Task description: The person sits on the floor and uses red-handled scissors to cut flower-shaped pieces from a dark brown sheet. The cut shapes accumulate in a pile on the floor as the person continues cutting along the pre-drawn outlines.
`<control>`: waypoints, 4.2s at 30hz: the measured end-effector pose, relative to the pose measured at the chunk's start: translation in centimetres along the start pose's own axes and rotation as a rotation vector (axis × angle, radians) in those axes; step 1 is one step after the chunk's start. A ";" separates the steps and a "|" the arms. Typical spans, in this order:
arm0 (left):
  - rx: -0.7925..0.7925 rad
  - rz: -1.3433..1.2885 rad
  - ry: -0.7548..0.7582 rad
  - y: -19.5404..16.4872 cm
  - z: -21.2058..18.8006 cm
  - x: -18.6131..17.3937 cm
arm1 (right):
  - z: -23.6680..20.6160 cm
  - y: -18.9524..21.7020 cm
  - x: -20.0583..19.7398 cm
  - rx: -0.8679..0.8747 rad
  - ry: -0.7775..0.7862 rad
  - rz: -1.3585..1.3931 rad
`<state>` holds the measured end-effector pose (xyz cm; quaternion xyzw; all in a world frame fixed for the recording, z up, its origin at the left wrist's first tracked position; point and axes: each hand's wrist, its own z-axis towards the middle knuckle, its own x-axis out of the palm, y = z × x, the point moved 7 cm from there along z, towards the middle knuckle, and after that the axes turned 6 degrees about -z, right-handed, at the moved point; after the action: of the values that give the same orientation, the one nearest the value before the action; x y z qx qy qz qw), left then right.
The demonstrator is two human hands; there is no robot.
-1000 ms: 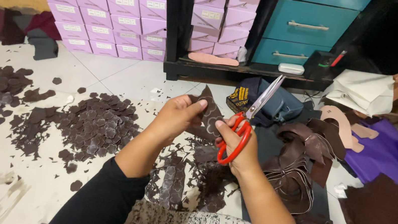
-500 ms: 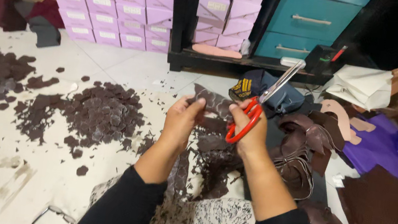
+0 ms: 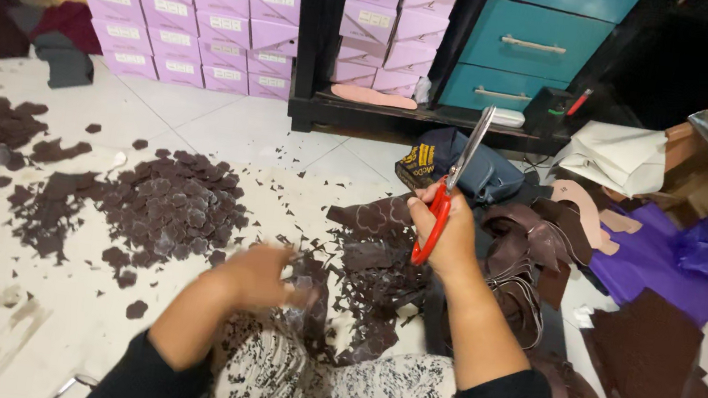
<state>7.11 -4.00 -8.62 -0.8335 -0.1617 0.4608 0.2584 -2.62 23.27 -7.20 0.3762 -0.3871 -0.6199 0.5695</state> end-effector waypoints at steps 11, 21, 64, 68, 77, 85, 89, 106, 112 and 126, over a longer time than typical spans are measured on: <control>0.021 0.122 -0.225 3.3 -4.4 3.8 | 0.1 -1.5 0.5 0.133 -0.069 -0.005; -0.204 0.062 -0.852 9.9 -5.6 -6.6 | -0.5 0.5 -0.2 0.165 -0.035 0.101; 0.653 -1.267 -0.606 -4.3 3.4 -4.6 | -5.5 2.8 8.2 0.242 0.533 -0.444; 0.591 -1.211 -0.667 -4.5 2.8 -4.7 | -5.7 2.7 7.8 0.293 0.514 -0.466; 0.623 -1.250 -0.653 -4.8 2.4 -4.5 | -5.6 2.7 7.4 0.296 0.493 -0.455; 0.601 -1.246 -0.643 -4.5 2.9 -4.4 | -5.6 2.9 7.3 0.279 0.532 -0.466; 0.604 -1.258 -0.626 -4.4 2.9 -4.4 | -5.5 3.2 7.2 0.235 0.529 -0.496; 0.601 -1.135 -0.404 -3.3 3.4 -5.0 | -6.0 3.3 6.2 0.286 0.621 -0.497; 0.580 -1.128 -0.337 -2.9 3.6 -5.3 | -5.8 3.8 6.7 0.178 0.647 -0.505; 0.551 -1.201 -0.283 -3.7 3.6 -4.2 | -7.2 3.1 7.3 0.468 0.700 -0.150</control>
<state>1.66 -2.12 -5.19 -0.4343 -0.5058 0.3662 0.6492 4.69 15.42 -7.62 0.7102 -0.2724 -0.3899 0.5190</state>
